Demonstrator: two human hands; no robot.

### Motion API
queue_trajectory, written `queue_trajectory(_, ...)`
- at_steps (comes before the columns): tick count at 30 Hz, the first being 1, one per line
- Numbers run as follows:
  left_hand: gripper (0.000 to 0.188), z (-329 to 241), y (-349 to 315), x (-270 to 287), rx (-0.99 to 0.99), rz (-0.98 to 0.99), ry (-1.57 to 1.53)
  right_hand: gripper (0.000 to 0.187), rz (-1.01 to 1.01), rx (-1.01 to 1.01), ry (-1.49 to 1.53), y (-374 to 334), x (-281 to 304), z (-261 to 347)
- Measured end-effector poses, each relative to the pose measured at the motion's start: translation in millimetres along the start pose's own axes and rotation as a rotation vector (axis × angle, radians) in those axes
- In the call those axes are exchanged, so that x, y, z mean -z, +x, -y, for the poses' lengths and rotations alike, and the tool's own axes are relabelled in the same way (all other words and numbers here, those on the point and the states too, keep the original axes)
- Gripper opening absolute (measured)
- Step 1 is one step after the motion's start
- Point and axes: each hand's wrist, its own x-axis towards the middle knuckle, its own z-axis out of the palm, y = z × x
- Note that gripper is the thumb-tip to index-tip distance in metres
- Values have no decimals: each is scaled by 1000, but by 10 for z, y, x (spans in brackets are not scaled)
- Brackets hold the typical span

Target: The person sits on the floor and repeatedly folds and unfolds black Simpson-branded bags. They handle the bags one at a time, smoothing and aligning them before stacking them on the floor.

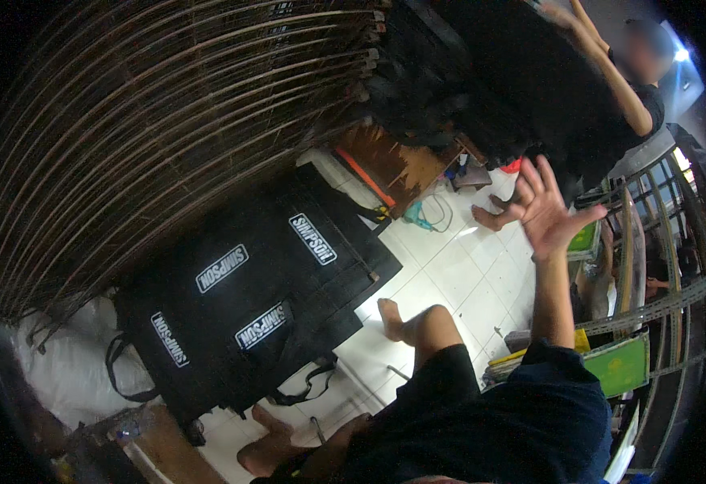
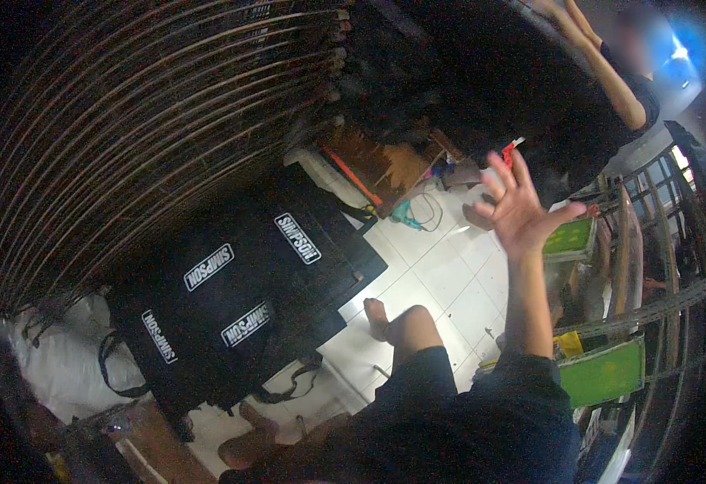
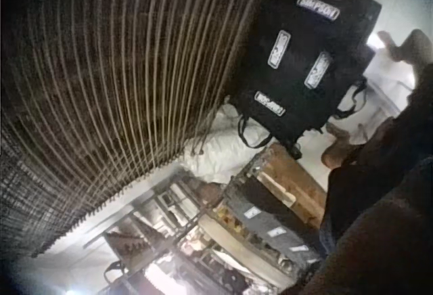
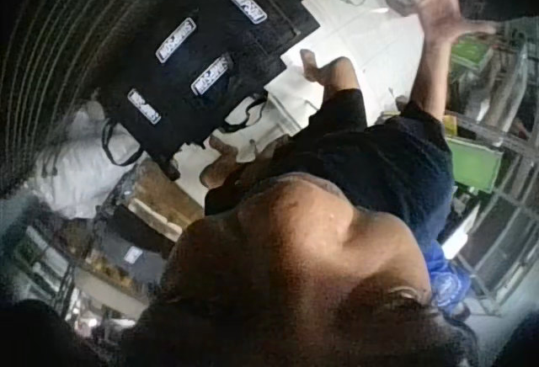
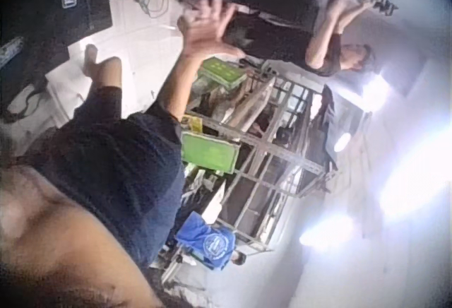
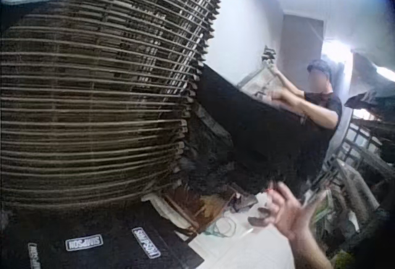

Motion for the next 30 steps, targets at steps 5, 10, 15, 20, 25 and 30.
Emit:
queue_trajectory(5,85,-281,-206,311,-104,-253,-109,73,-357,18,100,570,32,165)
queue_trajectory(10,68,-1011,-550,1047,-688,-808,-164,25,-358,229,274,694,771,635)
queue_trajectory(15,96,-3022,-2317,1106,-1180,-569,-514,35,-575,248,-184,-42,-440,475)
queue_trajectory(20,22,-4068,-2982,488,-1672,-686,-549,48,-363,407,-202,-948,-872,155)
queue_trajectory(25,34,-3989,-3406,278,-1647,-724,-260,68,56,-237,-397,-2044,407,-602)
queue_trajectory(30,34,-3110,-4076,54,-1367,-752,-572,70,-520,-80,393,-2776,1418,-810)
